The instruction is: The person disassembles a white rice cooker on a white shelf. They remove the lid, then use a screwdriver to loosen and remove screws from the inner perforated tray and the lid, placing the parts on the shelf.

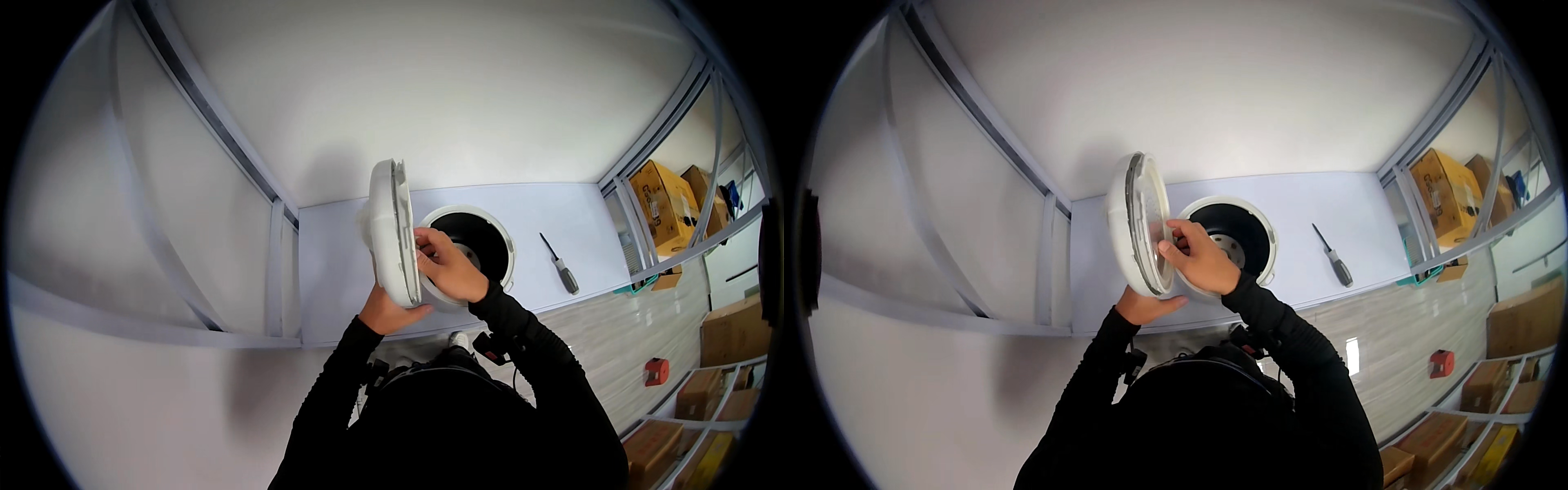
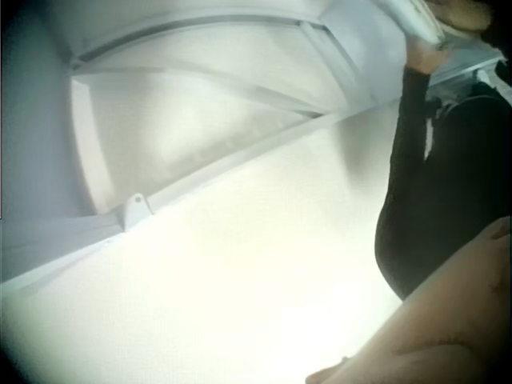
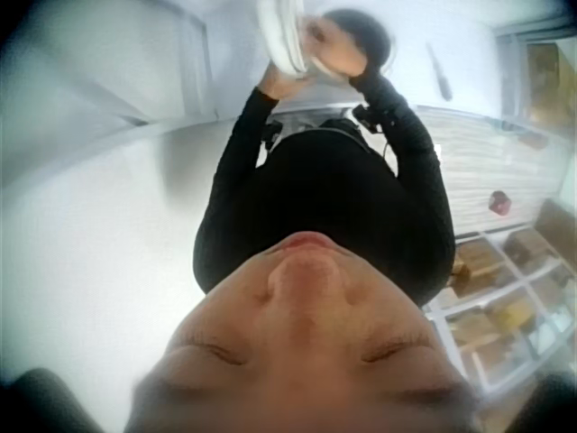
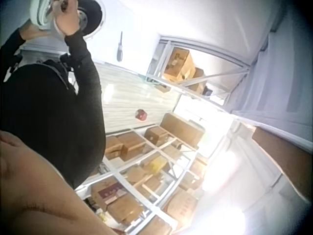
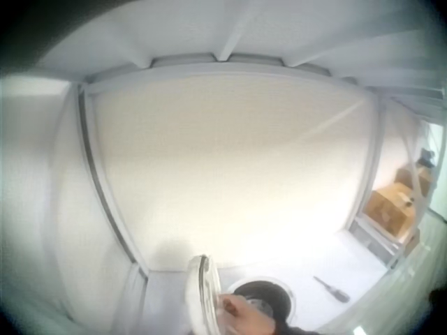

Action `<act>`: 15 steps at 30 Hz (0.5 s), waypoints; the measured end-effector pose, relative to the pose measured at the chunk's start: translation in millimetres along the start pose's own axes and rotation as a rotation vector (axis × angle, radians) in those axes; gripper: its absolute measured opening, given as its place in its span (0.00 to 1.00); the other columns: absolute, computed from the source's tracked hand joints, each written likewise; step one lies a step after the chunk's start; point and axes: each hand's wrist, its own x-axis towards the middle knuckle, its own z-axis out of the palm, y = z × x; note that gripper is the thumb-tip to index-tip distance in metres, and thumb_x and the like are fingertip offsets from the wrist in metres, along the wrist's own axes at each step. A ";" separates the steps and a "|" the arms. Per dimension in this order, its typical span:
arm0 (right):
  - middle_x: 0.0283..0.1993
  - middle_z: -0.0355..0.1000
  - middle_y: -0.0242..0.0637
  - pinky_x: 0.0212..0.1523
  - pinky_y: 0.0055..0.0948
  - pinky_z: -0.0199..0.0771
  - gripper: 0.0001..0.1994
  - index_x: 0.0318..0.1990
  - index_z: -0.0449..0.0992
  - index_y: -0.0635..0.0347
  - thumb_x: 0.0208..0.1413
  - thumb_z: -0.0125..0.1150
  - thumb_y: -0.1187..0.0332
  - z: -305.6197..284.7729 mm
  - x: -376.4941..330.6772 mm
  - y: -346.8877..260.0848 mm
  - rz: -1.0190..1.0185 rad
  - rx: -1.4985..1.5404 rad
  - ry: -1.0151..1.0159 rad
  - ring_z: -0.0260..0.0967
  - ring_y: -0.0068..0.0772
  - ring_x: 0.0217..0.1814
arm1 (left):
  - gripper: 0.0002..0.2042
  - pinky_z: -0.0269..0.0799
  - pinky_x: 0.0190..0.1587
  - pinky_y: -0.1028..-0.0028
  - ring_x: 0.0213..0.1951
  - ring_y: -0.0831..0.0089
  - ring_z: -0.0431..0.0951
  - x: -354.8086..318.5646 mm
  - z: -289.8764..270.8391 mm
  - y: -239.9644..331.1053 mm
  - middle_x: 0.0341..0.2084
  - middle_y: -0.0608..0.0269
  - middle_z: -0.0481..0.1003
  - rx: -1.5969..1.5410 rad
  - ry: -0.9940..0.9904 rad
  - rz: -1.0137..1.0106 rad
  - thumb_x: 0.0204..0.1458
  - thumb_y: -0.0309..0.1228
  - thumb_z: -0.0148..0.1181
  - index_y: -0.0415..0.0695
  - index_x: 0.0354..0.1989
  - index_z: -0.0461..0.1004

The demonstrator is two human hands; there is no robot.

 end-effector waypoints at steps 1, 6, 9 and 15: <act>0.57 0.68 0.45 0.57 0.35 0.74 0.30 0.69 0.62 0.65 0.67 0.63 0.58 0.8 0.9 0.2 0.004 0.021 0.008 0.72 0.34 0.55 | 0.42 0.67 0.64 0.60 0.65 0.57 0.68 3.1 7.9 4.2 0.64 0.50 0.66 0.006 0.086 -0.044 0.44 0.26 0.74 0.43 0.70 0.59; 0.59 0.70 0.46 0.59 0.35 0.74 0.30 0.68 0.62 0.66 0.66 0.64 0.60 2.4 -2.8 -23.4 0.069 0.068 -0.033 0.72 0.35 0.58 | 0.27 0.75 0.55 0.62 0.54 0.57 0.78 13.2 27.7 11.2 0.54 0.51 0.77 -0.059 0.347 -0.137 0.51 0.25 0.70 0.40 0.61 0.70; 0.61 0.69 0.45 0.62 0.35 0.72 0.31 0.71 0.59 0.63 0.66 0.64 0.65 -2.6 -8.6 -32.2 0.054 0.001 -0.102 0.69 0.37 0.62 | 0.26 0.73 0.58 0.61 0.58 0.58 0.77 9.7 30.9 -6.4 0.58 0.51 0.75 -0.017 0.367 -0.146 0.55 0.25 0.67 0.40 0.64 0.70; 0.64 0.68 0.46 0.62 0.37 0.72 0.36 0.74 0.56 0.61 0.62 0.66 0.69 -6.5 -21.7 -32.9 0.061 -0.125 -0.124 0.70 0.40 0.63 | 0.19 0.75 0.54 0.62 0.51 0.60 0.80 18.4 29.2 -21.2 0.50 0.54 0.79 -0.027 0.497 -0.048 0.54 0.23 0.65 0.39 0.56 0.75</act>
